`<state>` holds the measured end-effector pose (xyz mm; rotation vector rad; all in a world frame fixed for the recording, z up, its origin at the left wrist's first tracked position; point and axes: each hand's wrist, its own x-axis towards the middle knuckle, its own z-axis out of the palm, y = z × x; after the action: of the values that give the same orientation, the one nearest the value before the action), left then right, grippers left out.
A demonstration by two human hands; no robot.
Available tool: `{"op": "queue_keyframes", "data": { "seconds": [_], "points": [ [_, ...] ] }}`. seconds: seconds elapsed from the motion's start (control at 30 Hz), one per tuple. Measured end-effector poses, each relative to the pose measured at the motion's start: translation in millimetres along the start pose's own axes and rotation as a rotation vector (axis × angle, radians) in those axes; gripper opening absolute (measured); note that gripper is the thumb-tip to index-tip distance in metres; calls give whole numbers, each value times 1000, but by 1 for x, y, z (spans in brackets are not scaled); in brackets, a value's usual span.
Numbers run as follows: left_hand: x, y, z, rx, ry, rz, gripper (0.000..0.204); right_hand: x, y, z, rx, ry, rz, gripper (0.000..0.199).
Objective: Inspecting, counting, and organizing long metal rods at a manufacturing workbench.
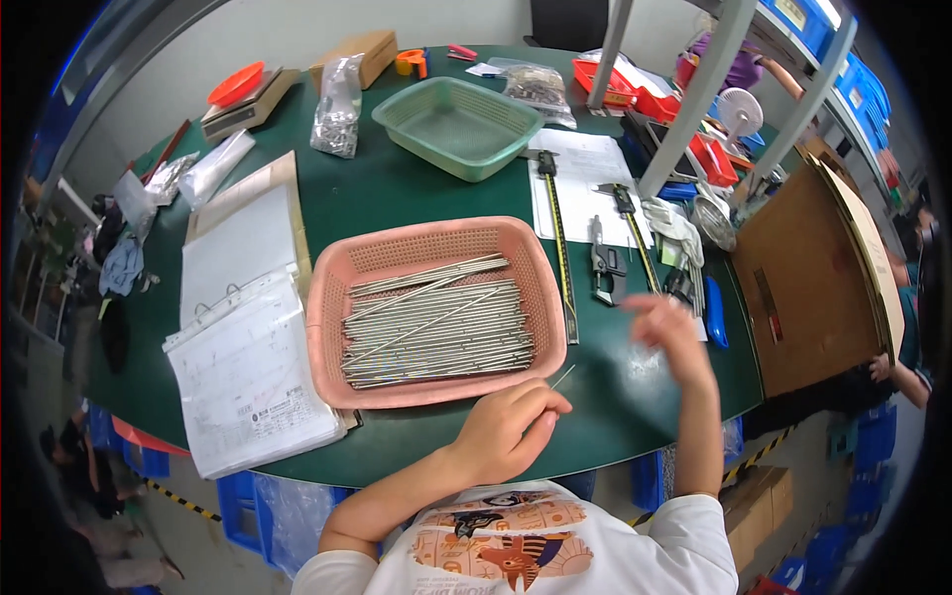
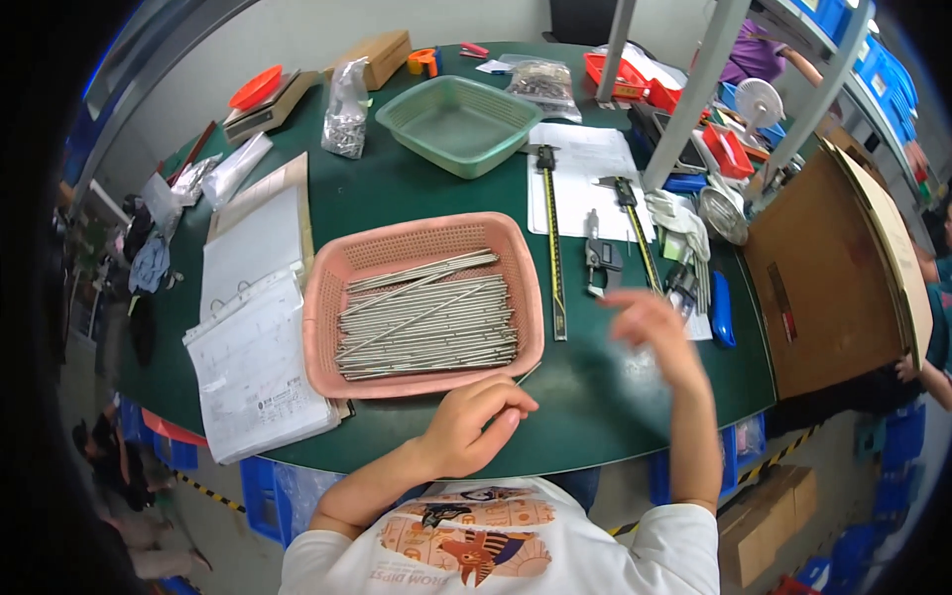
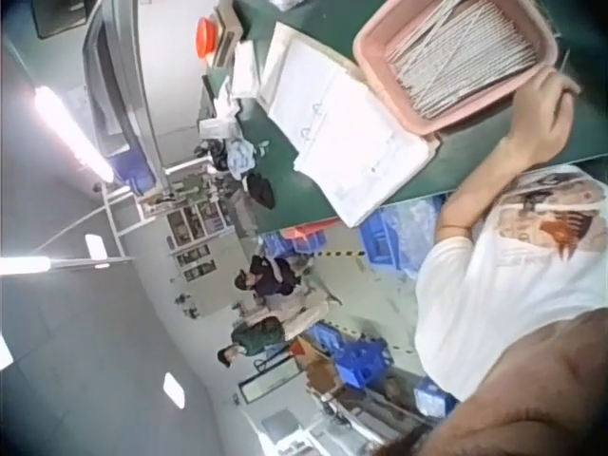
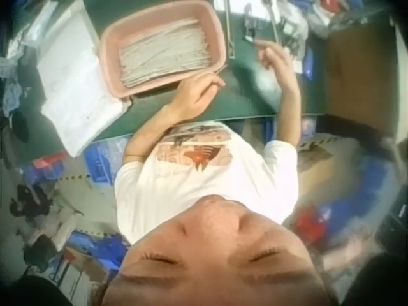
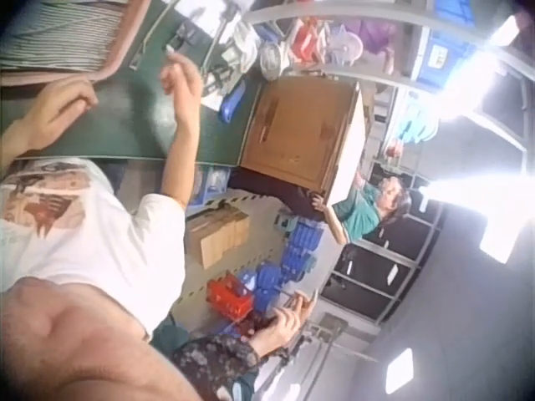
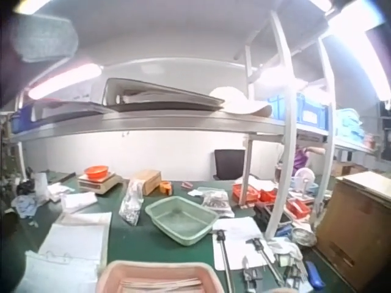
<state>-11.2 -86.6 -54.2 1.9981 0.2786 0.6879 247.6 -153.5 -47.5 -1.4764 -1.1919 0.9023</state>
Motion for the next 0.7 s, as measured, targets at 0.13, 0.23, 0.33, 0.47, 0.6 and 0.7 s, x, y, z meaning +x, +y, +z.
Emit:
{"op": "queue_keyframes", "data": {
  "seconds": [0.13,0.23,0.33,0.47,0.6,0.7],
  "points": [
    [13,-3,9,-82,63,75,9,-32,-33,65,392,-332,-103,26],
    [14,2,0,-111,88,114,8,-26,-32,85,510,-299,-63,29],
    [-1,4,-22,-20,106,95,11,-12,-28,120,610,-222,-98,27],
    [-13,-1,-27,-58,122,56,13,-13,-21,142,576,-237,-156,17],
    [-27,-6,-67,460,94,72,6,-16,-17,139,576,-150,-136,19],
    [-44,-35,-118,1060,161,-101,13,-23,-8,125,623,-5,-61,22]
  ]
}}
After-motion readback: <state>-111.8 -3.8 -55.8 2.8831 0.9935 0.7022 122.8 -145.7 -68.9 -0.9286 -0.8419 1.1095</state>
